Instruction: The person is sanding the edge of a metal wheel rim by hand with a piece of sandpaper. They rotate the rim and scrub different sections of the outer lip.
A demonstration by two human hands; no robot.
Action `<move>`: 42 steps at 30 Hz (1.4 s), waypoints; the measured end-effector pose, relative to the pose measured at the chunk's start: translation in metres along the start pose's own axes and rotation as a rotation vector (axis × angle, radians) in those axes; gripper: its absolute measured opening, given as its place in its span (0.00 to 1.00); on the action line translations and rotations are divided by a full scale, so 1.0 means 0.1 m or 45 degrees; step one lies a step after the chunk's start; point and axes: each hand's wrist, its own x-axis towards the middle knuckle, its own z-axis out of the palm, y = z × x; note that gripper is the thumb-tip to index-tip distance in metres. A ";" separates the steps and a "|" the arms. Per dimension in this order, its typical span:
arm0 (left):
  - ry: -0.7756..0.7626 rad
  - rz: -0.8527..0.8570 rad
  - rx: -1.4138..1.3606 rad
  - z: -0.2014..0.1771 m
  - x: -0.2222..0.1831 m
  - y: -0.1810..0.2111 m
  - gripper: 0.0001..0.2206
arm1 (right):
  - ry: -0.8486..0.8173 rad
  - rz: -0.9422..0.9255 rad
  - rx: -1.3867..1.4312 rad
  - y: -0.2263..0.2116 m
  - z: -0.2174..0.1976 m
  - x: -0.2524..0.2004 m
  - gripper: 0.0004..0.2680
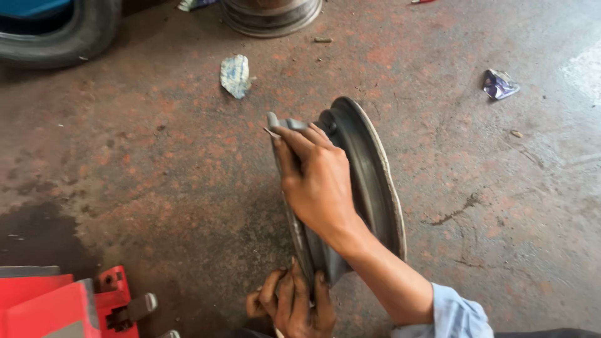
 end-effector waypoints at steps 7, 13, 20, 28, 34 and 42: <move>0.019 -0.265 -0.006 0.10 0.00 0.06 0.13 | 0.017 -0.122 0.007 -0.23 -0.18 -0.53 0.09; 0.062 -0.206 -0.144 0.06 0.39 0.07 0.20 | 0.027 -0.050 0.031 -0.21 -0.18 -0.54 0.10; -0.039 -0.306 -0.126 -0.01 0.31 0.11 0.22 | -0.037 0.042 0.084 -0.13 -0.18 -0.46 0.10; -0.114 -0.294 -0.091 -0.06 0.26 0.15 0.19 | -0.174 0.256 0.082 -0.04 -0.12 -0.19 0.10; -0.056 -0.372 -0.170 0.13 0.41 0.07 0.19 | -0.091 -0.270 -0.092 -0.06 -0.24 -0.89 0.13; -0.203 -0.530 -0.600 0.07 0.25 0.05 0.26 | -0.222 -0.301 -0.149 -0.07 -0.14 -0.84 0.16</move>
